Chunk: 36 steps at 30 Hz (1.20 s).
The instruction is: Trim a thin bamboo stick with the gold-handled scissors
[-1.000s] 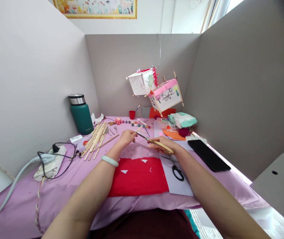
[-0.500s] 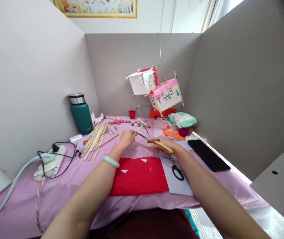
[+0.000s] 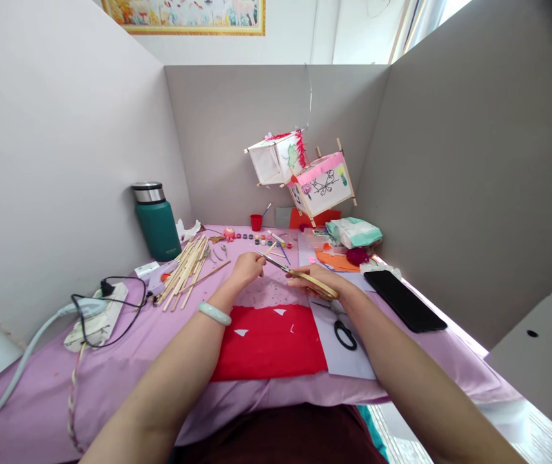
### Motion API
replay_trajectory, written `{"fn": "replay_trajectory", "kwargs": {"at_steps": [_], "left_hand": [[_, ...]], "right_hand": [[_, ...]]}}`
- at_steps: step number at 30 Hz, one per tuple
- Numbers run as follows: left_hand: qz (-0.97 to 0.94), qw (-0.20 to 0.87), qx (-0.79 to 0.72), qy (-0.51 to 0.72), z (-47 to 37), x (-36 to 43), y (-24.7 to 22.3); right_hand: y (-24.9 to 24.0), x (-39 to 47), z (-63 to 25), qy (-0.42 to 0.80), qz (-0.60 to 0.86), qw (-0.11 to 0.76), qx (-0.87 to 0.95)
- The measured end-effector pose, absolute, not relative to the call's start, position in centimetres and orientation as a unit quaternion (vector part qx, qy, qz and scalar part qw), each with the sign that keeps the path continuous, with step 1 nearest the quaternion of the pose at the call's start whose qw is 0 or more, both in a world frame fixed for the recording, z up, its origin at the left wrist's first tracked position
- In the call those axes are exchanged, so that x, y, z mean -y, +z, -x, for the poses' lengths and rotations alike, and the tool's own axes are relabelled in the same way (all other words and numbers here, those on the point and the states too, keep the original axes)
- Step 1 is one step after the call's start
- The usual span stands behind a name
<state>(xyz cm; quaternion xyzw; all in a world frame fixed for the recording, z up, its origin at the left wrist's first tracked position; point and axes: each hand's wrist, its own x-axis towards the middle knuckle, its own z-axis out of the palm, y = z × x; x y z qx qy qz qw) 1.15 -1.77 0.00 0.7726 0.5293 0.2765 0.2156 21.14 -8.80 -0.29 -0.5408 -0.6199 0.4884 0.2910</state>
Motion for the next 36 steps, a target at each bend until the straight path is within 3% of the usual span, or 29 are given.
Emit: {"fn": "replay_trajectory", "kwargs": {"at_steps": [4,11,22,30,36], "left_hand": [[-0.792,0.119,-0.532,0.277,-1.3,2.3,0.0],[-0.796,0.098,-0.525,0.285,-1.2,2.6,0.3],[-0.750,0.271,-0.526,0.296,-0.7,1.1,-0.2],[-0.800,0.128,-0.522,0.268,-1.3,2.2,0.2],[-0.794,0.095,-0.534,0.272,-1.3,2.6,0.2]], "right_hand": [[-0.3,9.0,-21.2,0.482,0.538,0.295,0.625],[-0.1,9.1,-21.0,0.481,0.549,0.293,0.618],[-0.6,8.7,-21.4,0.481,0.533,0.288,0.633],[-0.5,8.8,-21.2,0.486,0.538,0.293,0.623],[-0.3,8.9,-21.1,0.481,0.539,0.294,0.625]]}}
